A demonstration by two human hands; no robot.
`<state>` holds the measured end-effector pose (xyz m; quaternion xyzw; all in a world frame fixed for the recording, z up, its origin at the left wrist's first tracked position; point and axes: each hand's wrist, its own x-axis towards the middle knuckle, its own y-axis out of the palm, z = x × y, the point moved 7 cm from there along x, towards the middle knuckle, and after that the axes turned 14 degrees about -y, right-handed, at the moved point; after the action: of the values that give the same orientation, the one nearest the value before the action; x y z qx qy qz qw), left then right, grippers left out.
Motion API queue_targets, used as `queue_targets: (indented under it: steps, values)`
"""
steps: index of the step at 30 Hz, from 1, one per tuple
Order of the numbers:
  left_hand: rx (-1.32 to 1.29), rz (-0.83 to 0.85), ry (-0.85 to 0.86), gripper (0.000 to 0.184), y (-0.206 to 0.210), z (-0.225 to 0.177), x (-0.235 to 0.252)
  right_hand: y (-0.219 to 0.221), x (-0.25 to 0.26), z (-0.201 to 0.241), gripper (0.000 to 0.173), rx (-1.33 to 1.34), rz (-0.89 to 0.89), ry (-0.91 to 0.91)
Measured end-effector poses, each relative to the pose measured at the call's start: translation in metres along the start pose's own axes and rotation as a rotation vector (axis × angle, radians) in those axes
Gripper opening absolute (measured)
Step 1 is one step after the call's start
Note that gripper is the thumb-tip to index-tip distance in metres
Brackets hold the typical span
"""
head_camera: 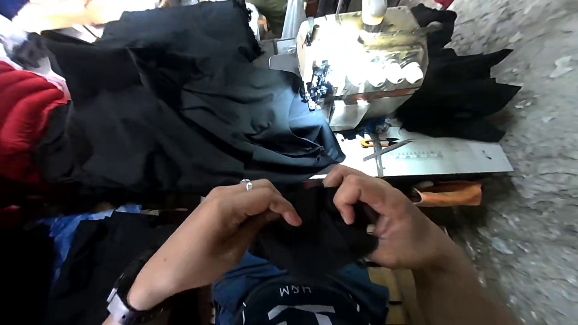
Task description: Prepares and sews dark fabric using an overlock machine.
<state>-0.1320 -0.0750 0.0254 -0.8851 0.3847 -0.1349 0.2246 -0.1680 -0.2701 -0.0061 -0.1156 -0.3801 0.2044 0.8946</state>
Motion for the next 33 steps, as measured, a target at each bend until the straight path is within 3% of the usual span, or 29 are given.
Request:
queue_targets:
  steps: [3,5,9,11,16,19,21,24,25,28,33]
  values:
    - [0.151,-0.075,-0.047,0.024,-0.003,0.012,0.001,-0.009,0.0,-0.005,0.011,-0.493,0.062,0.114]
    - [0.285,-0.125,-0.035,0.026,0.0,0.012,0.004,-0.012,-0.001,-0.005,0.012,-0.537,0.08,0.148]
    - [0.193,-0.086,0.034,0.03,0.004,-0.012,0.003,0.005,-0.007,-0.008,0.02,0.176,-0.003,0.051]
    - [0.133,-0.069,0.051,0.03,-0.001,-0.018,0.004,0.015,-0.012,-0.018,0.024,0.248,-0.017,0.047]
    - [0.421,-0.098,-0.049,0.031,-0.003,0.008,0.006,-0.003,-0.01,-0.015,0.015,-0.466,-0.023,0.158]
    - [0.572,-0.134,-0.061,0.028,0.001,0.006,0.005,-0.011,-0.002,-0.002,0.003,-0.661,0.058,0.088]
    - [0.658,-0.14,-0.068,0.018,0.003,0.001,0.005,-0.015,0.001,-0.001,0.005,-0.703,0.077,0.063]
    - [0.837,-0.186,-0.101,0.05,0.012,-0.003,0.002,-0.018,0.001,-0.002,0.017,-0.728,0.077,0.07]
    - [0.873,-0.218,-0.106,0.052,0.016,-0.002,0.002,-0.019,0.0,-0.004,0.02,-0.718,0.063,0.077]
    - [0.75,-0.331,-0.106,0.032,0.016,0.006,0.004,-0.023,-0.004,-0.011,0.023,-0.571,-0.046,0.117]
    - [0.138,-0.305,-0.102,0.019,0.001,0.016,0.009,-0.029,-0.013,-0.025,0.015,-0.169,-0.269,0.334]
